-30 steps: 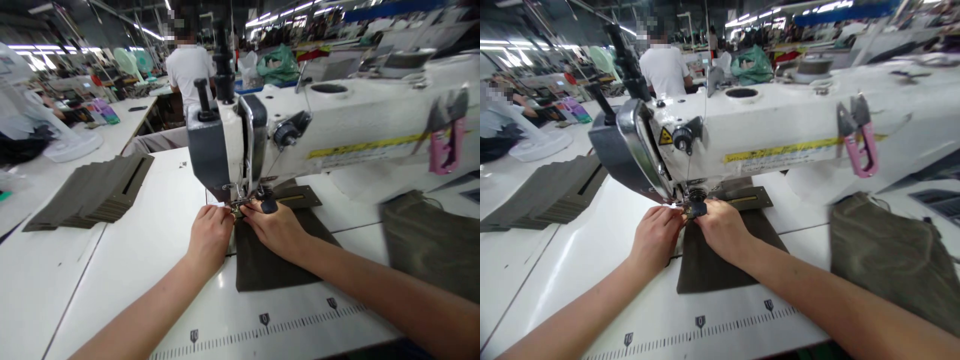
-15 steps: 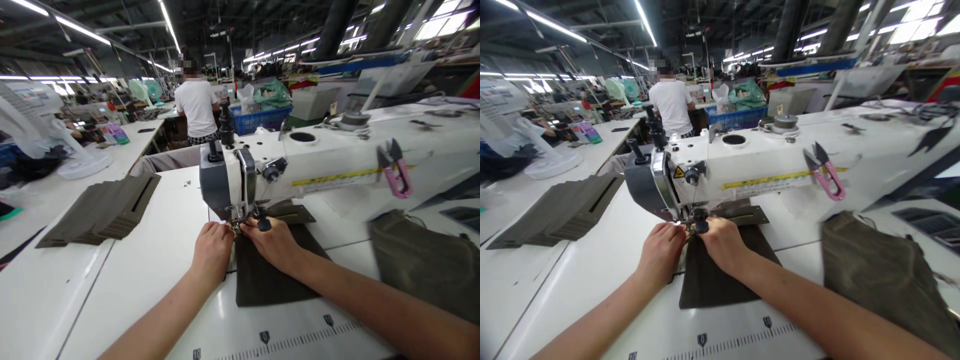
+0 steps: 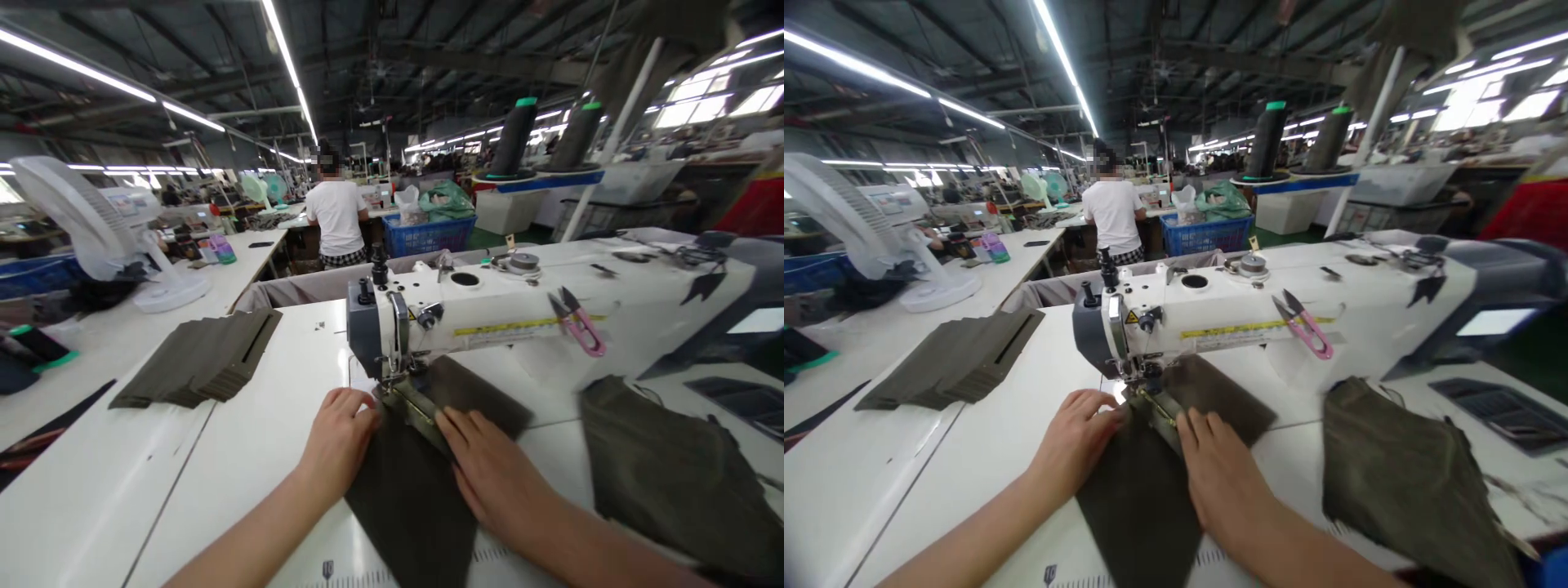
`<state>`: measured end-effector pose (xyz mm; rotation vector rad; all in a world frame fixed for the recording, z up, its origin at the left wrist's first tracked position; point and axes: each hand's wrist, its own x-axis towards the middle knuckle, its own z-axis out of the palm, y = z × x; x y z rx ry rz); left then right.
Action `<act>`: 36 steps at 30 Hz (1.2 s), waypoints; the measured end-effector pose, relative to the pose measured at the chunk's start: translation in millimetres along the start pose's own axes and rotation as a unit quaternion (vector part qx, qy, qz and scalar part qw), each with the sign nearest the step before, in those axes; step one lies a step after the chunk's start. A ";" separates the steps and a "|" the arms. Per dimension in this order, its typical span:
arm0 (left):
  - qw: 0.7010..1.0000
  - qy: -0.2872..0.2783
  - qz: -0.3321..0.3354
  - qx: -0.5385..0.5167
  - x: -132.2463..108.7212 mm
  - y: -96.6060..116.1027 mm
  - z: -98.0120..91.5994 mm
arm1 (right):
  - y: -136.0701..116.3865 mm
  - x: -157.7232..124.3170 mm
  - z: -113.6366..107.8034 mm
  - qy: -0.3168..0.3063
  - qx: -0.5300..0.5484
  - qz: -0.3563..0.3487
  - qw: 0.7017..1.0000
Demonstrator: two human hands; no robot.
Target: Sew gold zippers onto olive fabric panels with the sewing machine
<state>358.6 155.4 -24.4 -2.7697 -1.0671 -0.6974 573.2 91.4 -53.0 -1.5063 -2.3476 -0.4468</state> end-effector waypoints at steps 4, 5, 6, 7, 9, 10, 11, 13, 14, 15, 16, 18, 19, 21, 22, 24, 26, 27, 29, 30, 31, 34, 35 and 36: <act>0.998 -0.037 -0.008 -0.057 -18.4 20.3 -12.3 | -31.3 -28.5 -20.7 0.043 0.108 -0.011 0.993; 0.997 -0.038 -0.008 -0.067 -19.4 22.4 -12.7 | -33.6 -25.0 -29.2 0.009 0.175 0.013 0.984; 0.996 -0.032 -0.009 -0.078 -18.7 23.1 -12.2 | -33.4 -18.4 -38.1 -0.035 0.244 0.044 0.968; 0.996 -0.021 -0.008 -0.090 -16.8 22.6 -11.3 | -31.2 -10.1 -46.6 -0.078 0.302 0.081 0.947; 0.993 0.006 -0.002 -0.116 -10.8 19.5 -8.7 | -23.5 6.2 -59.9 -0.127 0.375 0.145 0.907; 0.992 0.020 0.003 -0.126 -7.7 17.6 -7.5 | -19.6 12.2 -64.0 -0.139 0.399 0.166 0.891; 0.991 0.031 0.008 -0.132 -4.8 15.7 -6.6 | -16.5 16.1 -66.4 -0.143 0.416 0.181 0.880; 0.990 0.038 0.025 -0.134 -0.4 12.2 -6.1 | -13.6 18.3 -67.4 -0.140 0.433 0.194 0.869; 0.990 0.033 0.035 -0.134 1.2 10.3 -6.5 | -13.8 17.3 -66.7 -0.139 0.435 0.198 0.867; 0.990 0.019 0.045 -0.134 2.4 8.0 -7.2 | -14.9 15.8 -65.7 -0.138 0.434 0.199 0.868; 0.990 -0.004 0.050 -0.132 3.5 5.4 -8.2 | -16.4 14.1 -64.8 -0.140 0.431 0.197 0.869; 0.990 -0.059 0.045 -0.116 5.4 -0.4 -10.9 | -19.8 11.7 -64.1 -0.149 0.420 0.188 0.875; 0.991 -0.083 0.036 -0.102 6.2 -3.0 -12.5 | -21.2 11.3 -64.4 -0.152 0.412 0.184 0.880; 0.990 -0.108 0.027 -0.081 7.4 -5.9 -15.5 | -22.7 11.8 -66.4 -0.148 0.391 0.174 0.891; 0.990 -0.108 0.032 -0.083 7.8 -5.9 -16.6 | -23.0 12.5 -67.8 -0.142 0.383 0.170 0.897; 0.987 -0.096 0.062 -0.111 8.5 -3.3 -17.5 | -23.0 14.1 -70.1 -0.125 0.369 0.161 0.907; 0.983 -0.075 0.087 -0.144 9.7 0.4 -16.4 | -22.8 16.1 -71.1 -0.110 0.354 0.148 0.917; 0.981 -0.064 0.094 -0.154 10.7 1.9 -15.2 | -22.3 17.4 -71.1 -0.103 0.346 0.141 0.922; 0.981 -0.038 0.103 -0.162 13.1 3.8 -12.7 | -20.4 20.9 -71.0 -0.089 0.328 0.126 0.932; 0.981 -0.022 0.110 -0.161 14.2 4.4 -11.8 | -18.7 23.1 -71.6 -0.082 0.317 0.120 0.937; 0.980 -0.007 0.121 -0.159 15.1 5.1 -11.1 | -16.9 25.4 -73.2 -0.074 0.306 0.112 0.942; 0.976 0.044 0.152 -0.150 16.3 7.1 -11.3 | -15.3 29.1 -84.5 -0.011 0.253 0.071 0.965; 0.976 0.056 0.150 -0.146 16.4 7.7 -11.8 | -18.5 28.3 -89.6 0.041 0.222 0.051 0.973; 0.978 0.065 0.140 -0.143 16.7 8.0 -12.6 | -24.7 26.5 -93.9 0.102 0.187 0.025 0.977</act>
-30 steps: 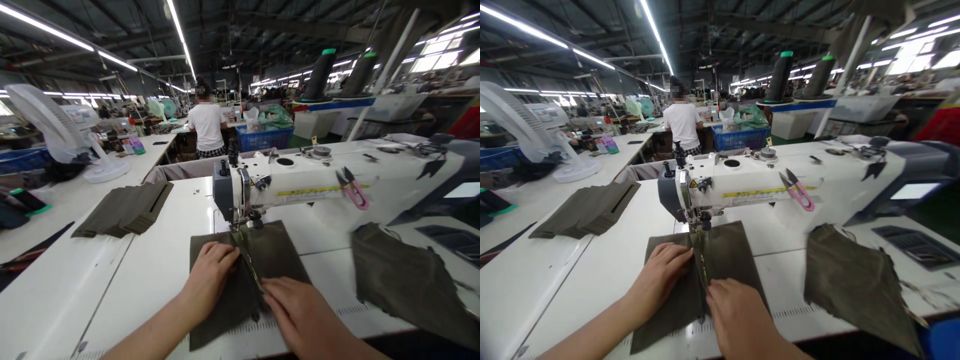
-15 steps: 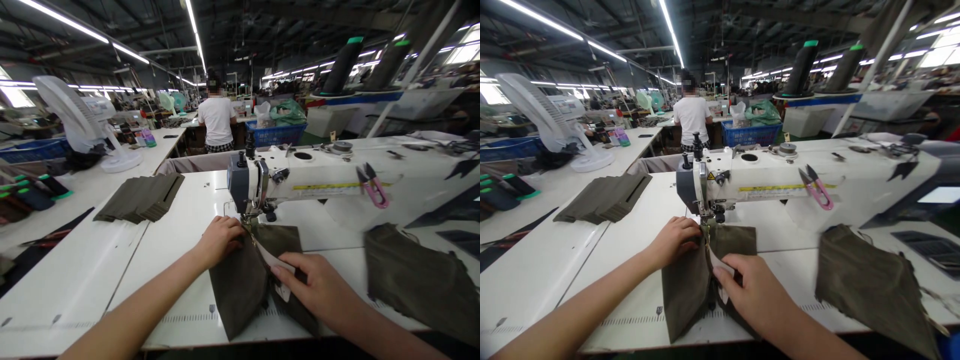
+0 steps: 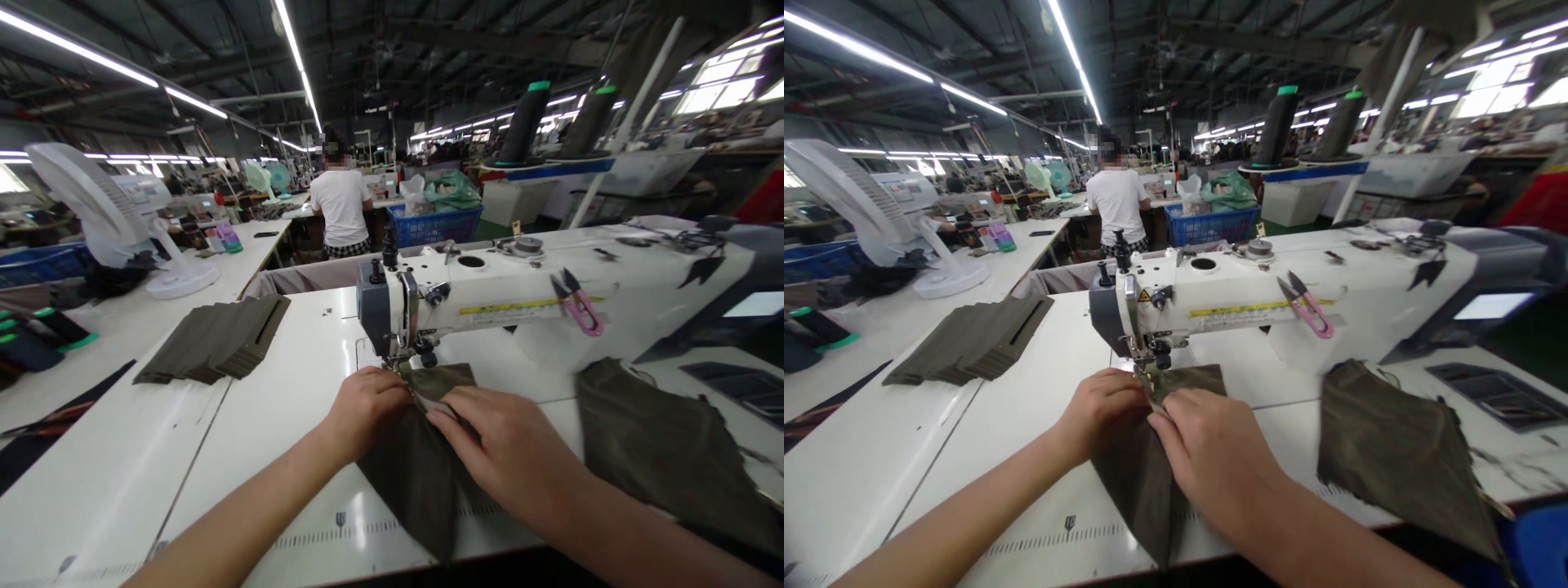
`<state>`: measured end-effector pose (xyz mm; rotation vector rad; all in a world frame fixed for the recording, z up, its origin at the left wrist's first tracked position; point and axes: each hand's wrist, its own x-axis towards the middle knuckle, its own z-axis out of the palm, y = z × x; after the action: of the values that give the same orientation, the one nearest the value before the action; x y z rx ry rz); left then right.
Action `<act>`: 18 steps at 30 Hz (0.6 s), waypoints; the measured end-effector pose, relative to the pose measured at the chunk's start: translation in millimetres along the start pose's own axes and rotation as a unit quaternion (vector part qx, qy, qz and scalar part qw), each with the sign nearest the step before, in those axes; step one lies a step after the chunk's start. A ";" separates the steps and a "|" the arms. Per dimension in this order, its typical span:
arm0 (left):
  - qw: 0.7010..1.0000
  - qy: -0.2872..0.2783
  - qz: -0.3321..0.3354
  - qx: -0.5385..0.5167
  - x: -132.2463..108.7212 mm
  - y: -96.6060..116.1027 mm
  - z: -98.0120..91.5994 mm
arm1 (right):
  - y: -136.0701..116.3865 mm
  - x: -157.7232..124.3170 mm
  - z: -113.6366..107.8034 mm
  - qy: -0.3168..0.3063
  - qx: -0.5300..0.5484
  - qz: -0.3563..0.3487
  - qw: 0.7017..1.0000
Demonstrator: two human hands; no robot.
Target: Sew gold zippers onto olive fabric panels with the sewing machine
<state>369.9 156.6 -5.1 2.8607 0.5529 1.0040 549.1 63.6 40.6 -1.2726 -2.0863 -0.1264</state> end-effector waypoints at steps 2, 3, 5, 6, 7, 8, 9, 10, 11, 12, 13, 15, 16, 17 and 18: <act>0.999 0.012 -0.034 0.000 1.6 0.0 -1.5 | -20.5 -6.3 4.3 0.098 -0.040 -0.091 0.990; 0.998 0.016 -0.053 -0.008 2.9 -0.4 -2.3 | -32.0 -10.0 12.2 0.120 -0.043 -0.134 0.983; 0.995 0.028 -0.086 -0.029 6.3 -1.7 -3.8 | -51.0 -14.9 38.4 0.080 0.010 -0.169 0.982; 0.994 0.036 -0.101 -0.036 8.1 -2.4 -4.4 | -56.0 -15.2 54.3 0.024 0.021 -0.170 0.985; 0.991 0.046 -0.116 -0.038 9.7 -3.0 -4.8 | -56.8 -14.1 69.6 -0.043 -0.005 -0.143 0.989; 0.989 0.055 -0.129 -0.036 11.0 -3.5 -5.2 | -53.1 -12.1 82.3 -0.075 -0.048 -0.112 0.990; 0.987 0.064 -0.141 -0.032 11.9 -3.8 -5.4 | -45.5 -10.0 91.2 -0.114 -0.085 -0.080 0.987; 0.985 0.075 -0.150 -0.029 12.3 -3.9 -5.7 | -35.1 -8.3 95.3 -0.152 -0.112 -0.046 0.981; 0.983 0.084 -0.159 -0.027 12.3 -3.7 -5.9 | -23.2 -7.6 94.8 -0.176 -0.139 0.002 0.975; 0.981 0.094 -0.166 -0.028 12.1 -3.3 -6.1 | -11.6 -8.0 90.7 -0.182 -0.162 0.051 0.969; 0.980 0.101 -0.172 -0.029 11.8 -2.6 -6.3 | -1.5 -9.5 84.5 -0.174 -0.171 0.088 0.966; 0.977 0.113 -0.175 -0.034 11.3 -0.8 -6.4 | 10.3 -13.7 72.7 -0.160 -0.156 0.079 0.971; 0.977 0.118 -0.173 -0.036 11.0 0.3 -6.1 | 12.0 -15.3 69.8 -0.159 -0.124 0.048 0.978; 0.977 0.123 -0.169 -0.037 10.3 1.6 -5.5 | 11.8 -15.7 69.8 -0.157 -0.077 0.021 0.984; 0.978 0.123 -0.164 -0.038 9.0 3.1 -4.6 | 11.0 -14.8 72.4 -0.153 -0.028 0.007 0.988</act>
<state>374.5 156.6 4.4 2.4795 0.9459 1.2882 526.3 87.9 -26.2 -1.4135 -2.3454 0.0183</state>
